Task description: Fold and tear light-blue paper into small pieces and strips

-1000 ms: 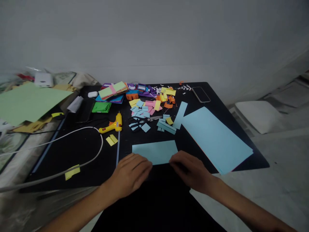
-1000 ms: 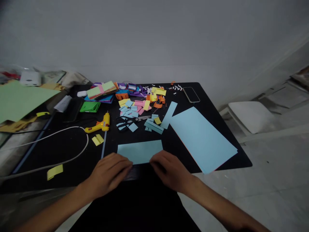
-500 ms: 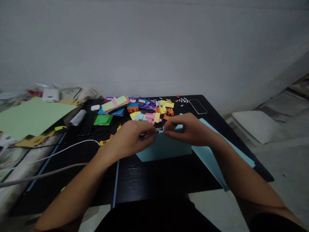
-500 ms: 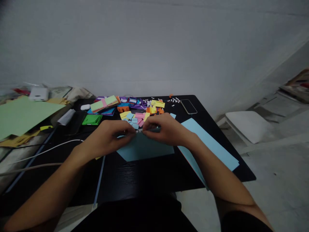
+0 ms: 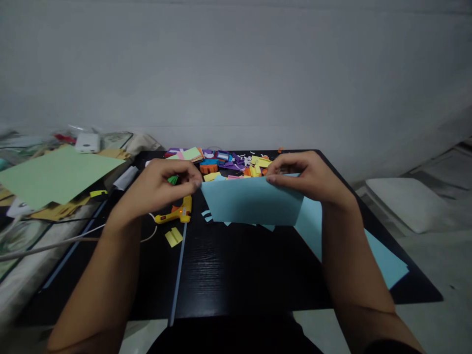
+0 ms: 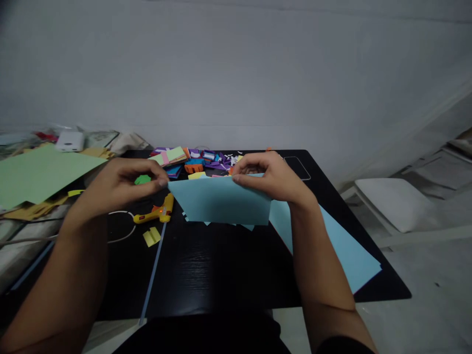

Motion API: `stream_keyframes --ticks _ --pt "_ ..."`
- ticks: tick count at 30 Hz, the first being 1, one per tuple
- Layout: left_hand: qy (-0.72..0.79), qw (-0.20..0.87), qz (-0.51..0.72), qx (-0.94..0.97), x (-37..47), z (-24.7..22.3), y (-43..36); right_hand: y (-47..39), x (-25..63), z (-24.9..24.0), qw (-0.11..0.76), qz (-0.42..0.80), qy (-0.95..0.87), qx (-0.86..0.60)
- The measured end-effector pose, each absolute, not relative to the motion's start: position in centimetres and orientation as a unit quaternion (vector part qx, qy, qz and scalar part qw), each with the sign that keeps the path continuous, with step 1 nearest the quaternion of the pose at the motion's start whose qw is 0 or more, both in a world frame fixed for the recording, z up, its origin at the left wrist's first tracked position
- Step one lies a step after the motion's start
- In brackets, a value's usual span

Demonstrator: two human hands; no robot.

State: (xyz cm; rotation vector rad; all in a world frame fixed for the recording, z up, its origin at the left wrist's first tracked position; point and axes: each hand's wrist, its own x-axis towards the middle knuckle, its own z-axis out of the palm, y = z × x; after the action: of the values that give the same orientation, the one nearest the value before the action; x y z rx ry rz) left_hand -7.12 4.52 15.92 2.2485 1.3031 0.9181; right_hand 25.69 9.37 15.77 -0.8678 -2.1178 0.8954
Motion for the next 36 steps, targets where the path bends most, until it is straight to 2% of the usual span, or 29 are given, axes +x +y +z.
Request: stream_keyframes --ticks 5,8,13,17,20,23,27,36 --pt "0.486 0.173 0.479 0.710 -7.7 15.2 5.3 10.3 26.4 14.6 0.406 0.377 -0.751 -0.358" --pt "0.452 0.218 0.561 0.658 -6.6 14.3 5.8 10.4 25.8 14.2 0.431 0.403 -0.727 -0.351" --pt "0.445 0.241 0.577 0.642 -5.1 13.3 6.0 10.0 24.8 14.1 0.430 0.452 -0.709 -0.329" --pt "0.459 0.227 0.587 0.627 -4.9 13.5 5.6 10.7 25.8 13.7 0.331 0.564 -0.724 -0.222" --pt "0.450 0.268 0.568 0.635 -4.7 13.6 5.3 11.1 25.6 12.9 0.292 0.626 -0.710 -0.138" --pt "0.430 0.334 0.553 0.630 -3.9 13.5 5.0 10.6 23.6 12.2 0.330 0.615 -0.692 -0.183" --pt "0.407 0.373 0.535 0.640 -2.7 13.2 4.7 9.3 20.6 11.5 0.288 0.640 -0.691 -0.176" --pt "0.410 0.289 0.489 0.714 -1.8 11.9 4.9 9.3 20.0 10.2 0.214 0.667 -0.686 -0.194"
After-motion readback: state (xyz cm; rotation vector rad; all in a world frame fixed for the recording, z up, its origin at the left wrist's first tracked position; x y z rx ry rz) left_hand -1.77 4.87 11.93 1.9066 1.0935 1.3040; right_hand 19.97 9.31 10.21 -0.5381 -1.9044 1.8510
